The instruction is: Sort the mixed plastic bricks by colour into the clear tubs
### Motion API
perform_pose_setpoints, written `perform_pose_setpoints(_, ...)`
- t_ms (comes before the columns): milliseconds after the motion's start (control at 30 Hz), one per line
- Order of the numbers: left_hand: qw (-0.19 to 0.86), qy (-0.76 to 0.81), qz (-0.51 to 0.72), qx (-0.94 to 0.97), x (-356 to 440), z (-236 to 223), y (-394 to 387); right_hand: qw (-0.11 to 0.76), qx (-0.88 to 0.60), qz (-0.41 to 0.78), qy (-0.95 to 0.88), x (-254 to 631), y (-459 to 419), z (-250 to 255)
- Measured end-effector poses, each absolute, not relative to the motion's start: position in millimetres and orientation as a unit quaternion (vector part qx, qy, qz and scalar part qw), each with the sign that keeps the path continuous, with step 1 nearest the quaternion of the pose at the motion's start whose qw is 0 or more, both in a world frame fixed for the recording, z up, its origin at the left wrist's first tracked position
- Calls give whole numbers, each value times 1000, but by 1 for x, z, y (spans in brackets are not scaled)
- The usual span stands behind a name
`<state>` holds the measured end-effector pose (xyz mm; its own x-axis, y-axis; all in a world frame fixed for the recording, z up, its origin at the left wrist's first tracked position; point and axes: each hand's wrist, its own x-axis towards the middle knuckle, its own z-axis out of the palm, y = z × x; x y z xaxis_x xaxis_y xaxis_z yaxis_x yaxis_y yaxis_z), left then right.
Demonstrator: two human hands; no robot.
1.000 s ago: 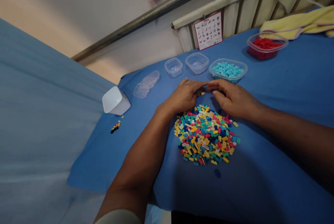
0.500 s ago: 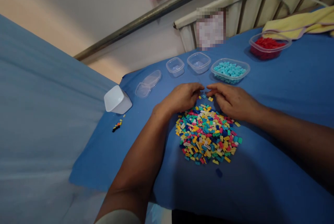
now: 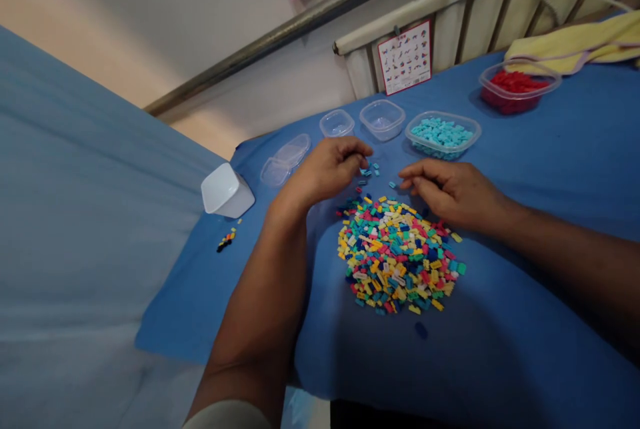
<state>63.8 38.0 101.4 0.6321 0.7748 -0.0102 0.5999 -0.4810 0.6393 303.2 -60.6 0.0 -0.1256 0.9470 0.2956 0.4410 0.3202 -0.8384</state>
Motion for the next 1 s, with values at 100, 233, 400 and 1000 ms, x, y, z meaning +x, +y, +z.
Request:
perform_pose_setpoints(100, 218, 440, 124, 862, 53, 103, 46, 433, -525, 290, -673, 303, -57, -2)
perform_pose_setpoints(233, 191, 422, 16, 886, 52, 98, 44, 423, -528, 299, -674, 303, -55, -3)
perform_pose_setpoints(400, 201, 406, -5, 892, 57, 95, 39, 420, -528, 312, -669, 304, -55, -3)
perform_pose_setpoints(1000, 229, 426, 199, 852, 45, 89, 61, 410, -517, 325, -677, 304, -54, -6)
